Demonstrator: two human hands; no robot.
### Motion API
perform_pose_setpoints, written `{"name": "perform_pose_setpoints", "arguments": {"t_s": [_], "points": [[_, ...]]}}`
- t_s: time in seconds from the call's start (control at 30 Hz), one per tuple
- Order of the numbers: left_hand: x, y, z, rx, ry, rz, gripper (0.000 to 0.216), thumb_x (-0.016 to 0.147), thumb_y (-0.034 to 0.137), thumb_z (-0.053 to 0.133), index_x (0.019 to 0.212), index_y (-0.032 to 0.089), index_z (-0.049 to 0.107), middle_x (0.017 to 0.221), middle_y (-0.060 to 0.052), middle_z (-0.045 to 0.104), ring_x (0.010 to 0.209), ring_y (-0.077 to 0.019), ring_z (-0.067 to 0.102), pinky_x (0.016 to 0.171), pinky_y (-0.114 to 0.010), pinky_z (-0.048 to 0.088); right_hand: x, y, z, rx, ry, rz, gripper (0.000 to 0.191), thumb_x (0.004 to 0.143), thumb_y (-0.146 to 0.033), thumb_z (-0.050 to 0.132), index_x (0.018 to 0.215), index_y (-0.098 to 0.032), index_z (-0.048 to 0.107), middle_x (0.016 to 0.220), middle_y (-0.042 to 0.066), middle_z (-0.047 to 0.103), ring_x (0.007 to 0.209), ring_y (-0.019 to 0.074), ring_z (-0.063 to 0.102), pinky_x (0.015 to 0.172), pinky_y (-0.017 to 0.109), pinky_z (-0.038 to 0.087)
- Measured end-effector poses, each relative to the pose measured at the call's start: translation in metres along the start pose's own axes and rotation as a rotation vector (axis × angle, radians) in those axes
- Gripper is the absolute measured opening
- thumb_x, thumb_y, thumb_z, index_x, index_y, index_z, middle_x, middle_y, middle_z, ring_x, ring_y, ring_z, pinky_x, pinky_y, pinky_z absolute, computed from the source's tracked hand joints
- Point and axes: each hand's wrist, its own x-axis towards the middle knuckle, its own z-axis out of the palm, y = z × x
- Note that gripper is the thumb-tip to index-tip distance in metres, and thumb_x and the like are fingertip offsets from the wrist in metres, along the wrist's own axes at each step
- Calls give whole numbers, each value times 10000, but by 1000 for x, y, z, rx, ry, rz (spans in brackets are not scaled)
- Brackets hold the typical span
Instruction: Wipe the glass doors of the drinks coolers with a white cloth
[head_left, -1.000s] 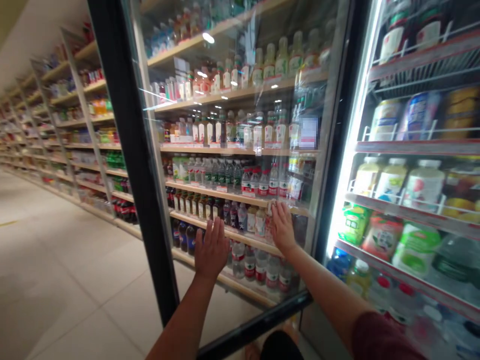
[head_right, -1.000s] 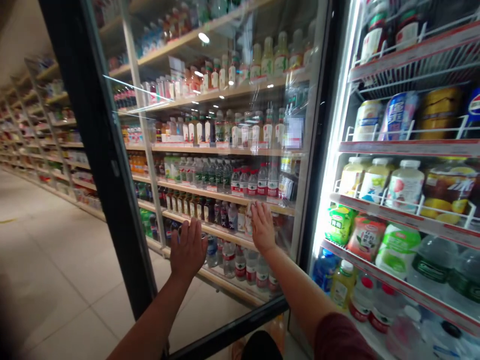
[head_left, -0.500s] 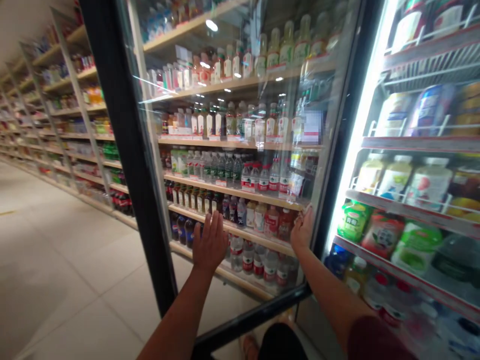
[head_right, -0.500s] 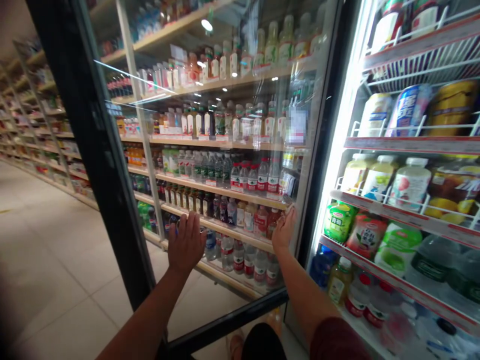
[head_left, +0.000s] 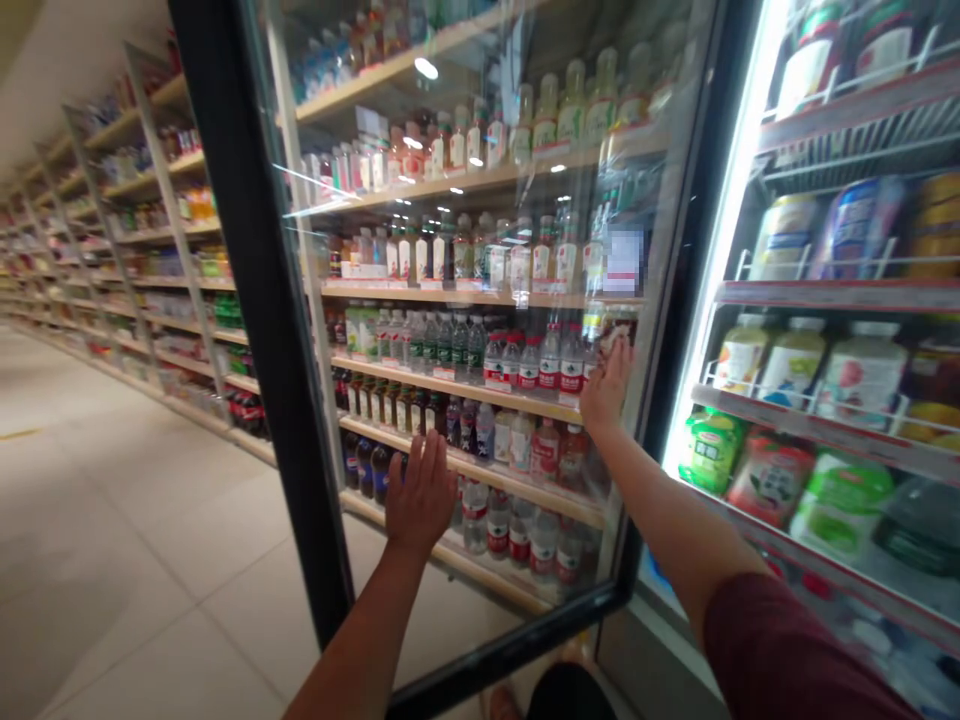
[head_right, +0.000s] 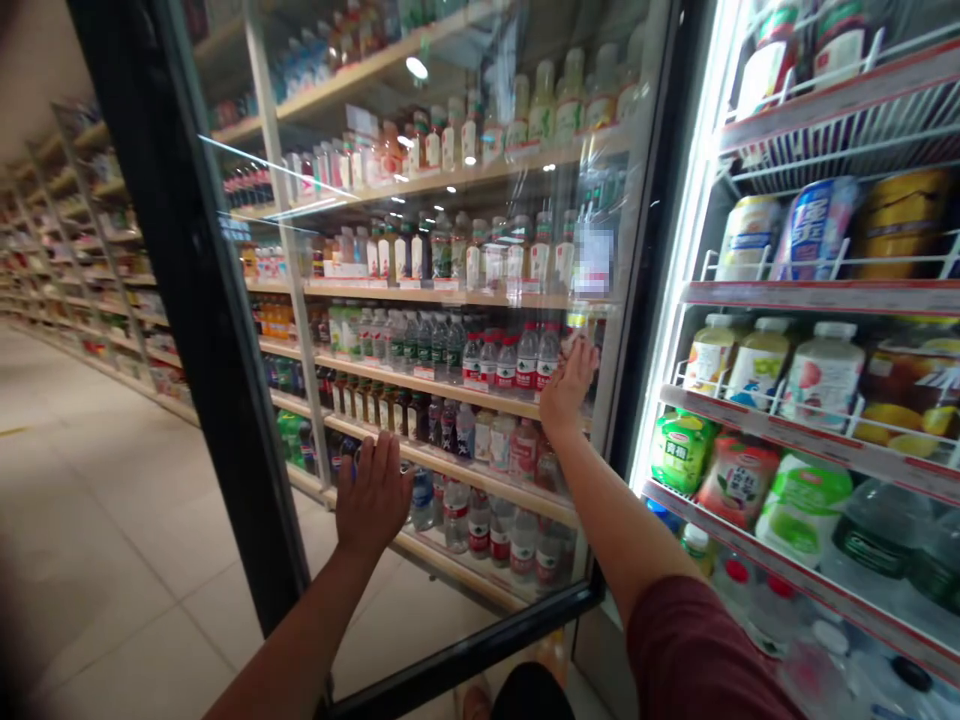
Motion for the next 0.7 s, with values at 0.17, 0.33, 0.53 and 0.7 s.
{"name": "perform_pose_setpoints", "arguments": {"t_s": [0.17, 0.33, 0.53, 0.7], "points": [[-1, 0, 0, 32, 12, 12, 734, 955, 274, 564, 1566, 79, 209, 1498, -180, 430, 1510, -242, 174, 1261, -441, 63, -29, -61, 6, 29, -109, -305, 611, 995, -172, 273, 1593, -247, 170, 1616, 76, 316, 1551, 231, 115, 1233, 570, 252], [-1, 2, -1, -1, -1, -2, 748, 953, 277, 575, 1573, 99, 196, 1506, -173, 419, 1507, -241, 189, 1263, -437, 51, -108, -69, -10, -6, -251, -545, 627, 989, -118, 348, 1588, -235, 204, 1544, 92, 457, 1548, 223, 146, 1228, 509, 276], [1, 2, -2, -6, 7, -7, 745, 955, 275, 571, 1575, 111, 192, 1511, -165, 410, 1500, -248, 211, 1262, -434, 55, -167, -35, -34, -67, -426, -770, 537, 952, -107, 387, 1471, -221, 470, 1439, 66, 585, 1502, 191, 296, 1240, 420, 230], [2, 4, -4, 9, 13, 2, 733, 959, 272, 560, 1571, 93, 197, 1507, -169, 412, 1505, -242, 186, 1263, -435, 54, -179, -31, -41, -70, -489, -882, 543, 928, -85, 388, 1438, -224, 513, 1479, 29, 547, 1480, 192, 337, 1242, 413, 196]]}}
